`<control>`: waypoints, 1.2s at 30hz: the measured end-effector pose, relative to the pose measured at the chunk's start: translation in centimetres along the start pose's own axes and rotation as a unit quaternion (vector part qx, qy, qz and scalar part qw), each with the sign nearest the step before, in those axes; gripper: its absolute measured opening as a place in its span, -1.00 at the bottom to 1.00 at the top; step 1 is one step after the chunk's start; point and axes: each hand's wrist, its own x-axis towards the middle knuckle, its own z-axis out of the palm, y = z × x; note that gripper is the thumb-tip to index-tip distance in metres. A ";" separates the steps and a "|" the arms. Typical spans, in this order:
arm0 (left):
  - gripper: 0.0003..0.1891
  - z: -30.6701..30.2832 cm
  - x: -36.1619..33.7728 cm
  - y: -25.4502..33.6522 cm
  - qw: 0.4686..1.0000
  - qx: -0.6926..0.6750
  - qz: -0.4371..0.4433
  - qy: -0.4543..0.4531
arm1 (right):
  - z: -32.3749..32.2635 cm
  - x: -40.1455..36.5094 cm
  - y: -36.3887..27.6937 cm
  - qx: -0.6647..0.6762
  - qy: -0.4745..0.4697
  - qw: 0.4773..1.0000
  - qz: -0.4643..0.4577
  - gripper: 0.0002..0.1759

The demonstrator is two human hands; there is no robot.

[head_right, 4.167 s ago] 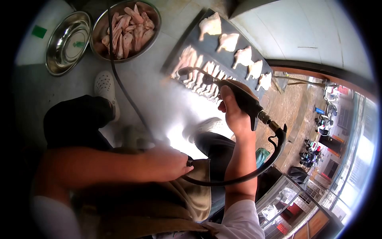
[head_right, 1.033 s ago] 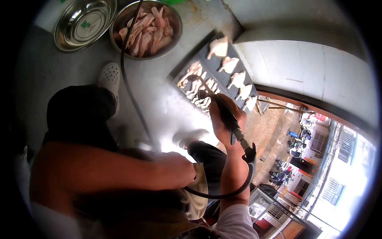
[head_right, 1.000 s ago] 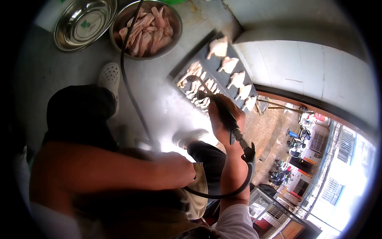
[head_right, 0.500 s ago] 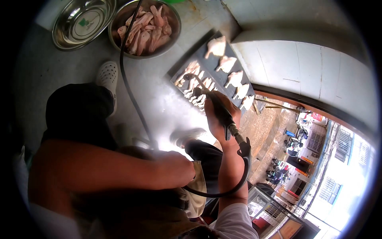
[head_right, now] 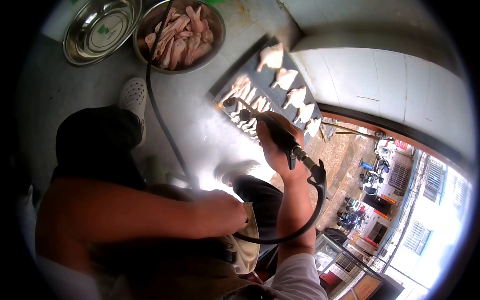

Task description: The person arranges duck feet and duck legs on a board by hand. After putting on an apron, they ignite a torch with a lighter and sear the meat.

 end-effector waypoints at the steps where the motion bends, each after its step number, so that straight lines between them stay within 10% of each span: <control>1: -0.84 -0.3 0.0 0.1 1.000 -0.001 0.002 -0.011 | -0.2 0.1 0.2 0.009 -0.006 1.000 -0.003 -0.80; 11: -0.64 -0.1 0.8 0.2 0.996 0.015 0.034 0.081 | -2.7 1.7 -2.7 0.070 0.001 0.984 0.161 -0.77; 36: -0.53 -2.3 2.1 0.9 0.930 -0.244 -0.056 0.271 | -2.1 12.1 -2.6 -0.013 -0.091 0.984 0.155 -0.70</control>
